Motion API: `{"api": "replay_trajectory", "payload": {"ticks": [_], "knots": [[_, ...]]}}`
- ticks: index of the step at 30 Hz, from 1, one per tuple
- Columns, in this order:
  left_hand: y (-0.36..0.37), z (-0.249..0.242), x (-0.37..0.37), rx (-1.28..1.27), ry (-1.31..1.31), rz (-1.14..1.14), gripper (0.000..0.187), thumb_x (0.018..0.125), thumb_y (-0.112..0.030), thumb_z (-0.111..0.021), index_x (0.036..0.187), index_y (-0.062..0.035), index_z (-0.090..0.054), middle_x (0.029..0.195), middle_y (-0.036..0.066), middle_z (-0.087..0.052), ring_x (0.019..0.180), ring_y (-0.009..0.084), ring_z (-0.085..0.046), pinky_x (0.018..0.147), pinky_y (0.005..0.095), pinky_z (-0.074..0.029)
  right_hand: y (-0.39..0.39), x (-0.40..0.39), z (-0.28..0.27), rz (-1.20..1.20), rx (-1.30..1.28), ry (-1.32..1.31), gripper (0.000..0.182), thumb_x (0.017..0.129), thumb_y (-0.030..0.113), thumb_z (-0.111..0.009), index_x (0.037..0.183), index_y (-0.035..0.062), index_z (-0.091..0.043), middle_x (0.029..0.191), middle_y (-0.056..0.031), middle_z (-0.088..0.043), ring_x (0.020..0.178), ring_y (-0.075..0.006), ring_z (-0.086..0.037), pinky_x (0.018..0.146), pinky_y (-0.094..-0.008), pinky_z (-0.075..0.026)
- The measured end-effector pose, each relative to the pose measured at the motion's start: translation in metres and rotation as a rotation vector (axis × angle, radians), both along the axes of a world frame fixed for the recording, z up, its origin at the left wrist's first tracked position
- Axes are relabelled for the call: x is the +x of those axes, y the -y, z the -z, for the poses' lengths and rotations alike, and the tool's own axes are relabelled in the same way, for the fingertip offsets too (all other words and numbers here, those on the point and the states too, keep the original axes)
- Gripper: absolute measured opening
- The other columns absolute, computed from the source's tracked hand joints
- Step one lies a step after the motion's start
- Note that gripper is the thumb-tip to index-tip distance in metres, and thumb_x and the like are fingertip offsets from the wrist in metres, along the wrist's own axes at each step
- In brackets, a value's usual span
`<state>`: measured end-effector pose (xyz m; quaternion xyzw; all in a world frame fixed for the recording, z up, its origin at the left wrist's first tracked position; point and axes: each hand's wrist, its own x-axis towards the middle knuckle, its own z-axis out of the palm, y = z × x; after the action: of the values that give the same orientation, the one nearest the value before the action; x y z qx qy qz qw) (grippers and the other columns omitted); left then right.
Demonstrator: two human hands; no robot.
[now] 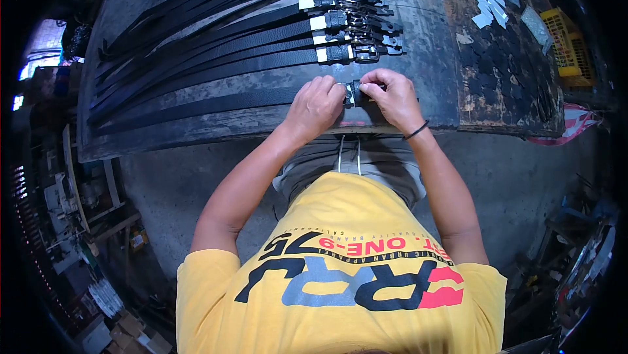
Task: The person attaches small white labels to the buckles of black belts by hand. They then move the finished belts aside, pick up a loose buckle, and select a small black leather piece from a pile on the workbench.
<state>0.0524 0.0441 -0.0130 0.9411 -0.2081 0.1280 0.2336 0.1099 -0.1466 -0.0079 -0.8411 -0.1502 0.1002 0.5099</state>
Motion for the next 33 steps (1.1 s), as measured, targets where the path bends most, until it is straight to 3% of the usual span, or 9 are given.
{"api": "replay_trajectory", "payload": {"ticks": [1, 4, 8, 13, 15, 18, 21, 31, 33], "knots": [[0.0, -0.001, 0.001, 0.0, 0.001, 0.001, 0.012, 0.08, -0.004, -0.063, 0.091, -0.0052, -0.057, 0.087, 0.012, -0.055, 0.076, 0.0308, -0.057, 0.069, 0.0412, -0.048, 0.0, 0.0, 0.0, -0.015, -0.049, 0.137, 0.014, 0.078, 0.011, -0.068, 0.09, 0.0038, -0.071, 0.083, -0.0116, -0.065, 0.074, -0.0255, -0.064, 0.07, -0.0335, -0.051], [0.001, -0.007, 0.005, -0.094, -0.085, -0.019, 0.012, 0.083, -0.007, -0.062, 0.092, -0.0047, -0.055, 0.09, 0.013, -0.055, 0.079, 0.0327, -0.057, 0.07, 0.0419, -0.048, -0.004, -0.002, -0.007, -0.067, 0.019, 0.107, 0.014, 0.077, 0.012, -0.069, 0.088, 0.0033, -0.071, 0.084, -0.0127, -0.063, 0.079, -0.0271, -0.063, 0.072, -0.0347, -0.05], [0.005, -0.019, 0.006, -0.227, -0.22, -0.102, 0.009, 0.088, -0.009, -0.059, 0.093, -0.0029, -0.054, 0.089, 0.014, -0.054, 0.084, 0.0351, -0.056, 0.072, 0.043, -0.047, -0.009, -0.003, 0.0, -0.07, 0.025, 0.12, 0.012, 0.078, 0.01, -0.071, 0.087, 0.0019, -0.07, 0.082, -0.011, -0.064, 0.076, -0.0226, -0.063, 0.07, -0.0317, -0.049], [0.009, -0.015, 0.007, -0.271, -0.214, -0.111, 0.01, 0.089, -0.009, -0.057, 0.095, -0.002, -0.055, 0.088, 0.015, -0.053, 0.085, 0.0356, -0.056, 0.072, 0.0429, -0.046, -0.013, -0.003, 0.0, -0.088, -0.016, 0.136, 0.015, 0.08, 0.013, -0.07, 0.088, 0.0008, -0.069, 0.082, -0.0123, -0.063, 0.077, -0.0253, -0.063, 0.071, -0.0331, -0.049], [0.01, -0.013, 0.007, -0.299, -0.193, -0.138, 0.012, 0.089, -0.01, -0.059, 0.098, -0.0019, -0.057, 0.09, 0.014, -0.055, 0.083, 0.0331, -0.058, 0.072, 0.0404, -0.047, -0.014, -0.003, -0.001, -0.085, -0.032, 0.11, 0.015, 0.079, 0.015, -0.066, 0.086, 0.0026, -0.068, 0.083, -0.0147, -0.062, 0.081, -0.0321, -0.062, 0.074, -0.0391, -0.049], [0.018, -0.016, 0.006, -0.54, -0.222, -0.342, 0.016, 0.088, -0.013, -0.062, 0.098, -0.0012, -0.063, 0.09, 0.013, -0.06, 0.083, 0.0267, -0.061, 0.073, 0.0357, -0.048, -0.014, -0.005, 0.0, -0.049, 0.014, 0.116, 0.016, 0.08, 0.016, -0.064, 0.086, 0.002, -0.067, 0.084, -0.0152, -0.062, 0.081, -0.0328, -0.061, 0.074, -0.0402, -0.049], [0.023, -0.012, -0.001, -0.578, -0.327, -0.459, 0.02, 0.087, -0.017, -0.066, 0.1, -0.0012, -0.069, 0.089, 0.011, -0.064, 0.084, 0.0205, -0.062, 0.075, 0.0315, -0.049, -0.016, -0.008, -0.004, 0.026, 0.022, 0.116, 0.015, 0.081, 0.015, -0.061, 0.086, 0.0016, -0.066, 0.085, -0.0153, -0.061, 0.081, -0.0335, -0.061, 0.074, -0.0416, -0.049], [0.043, 0.007, 0.004, -0.974, -0.367, -0.476, 0.018, 0.086, -0.013, -0.067, 0.099, -0.0008, -0.071, 0.087, 0.007, -0.061, 0.082, 0.0146, -0.059, 0.074, 0.0275, -0.048, -0.022, -0.02, 0.006, 0.118, -0.015, 0.266, 0.012, 0.082, 0.014, -0.059, 0.087, 0.0034, -0.065, 0.085, -0.0161, -0.059, 0.079, -0.0354, -0.061, 0.07, -0.0429, -0.049], [0.043, 0.005, 0.005, -0.901, -0.338, -0.472, 0.017, 0.086, -0.012, -0.066, 0.097, 0.0, -0.071, 0.087, 0.007, -0.061, 0.08, 0.0144, -0.059, 0.073, 0.0276, -0.048, -0.021, -0.02, 0.006, 0.126, -0.016, 0.273, 0.01, 0.082, 0.012, -0.061, 0.087, 0.0039, -0.065, 0.084, -0.0158, -0.059, 0.077, -0.0356, -0.061, 0.069, -0.0432, -0.05]]}}
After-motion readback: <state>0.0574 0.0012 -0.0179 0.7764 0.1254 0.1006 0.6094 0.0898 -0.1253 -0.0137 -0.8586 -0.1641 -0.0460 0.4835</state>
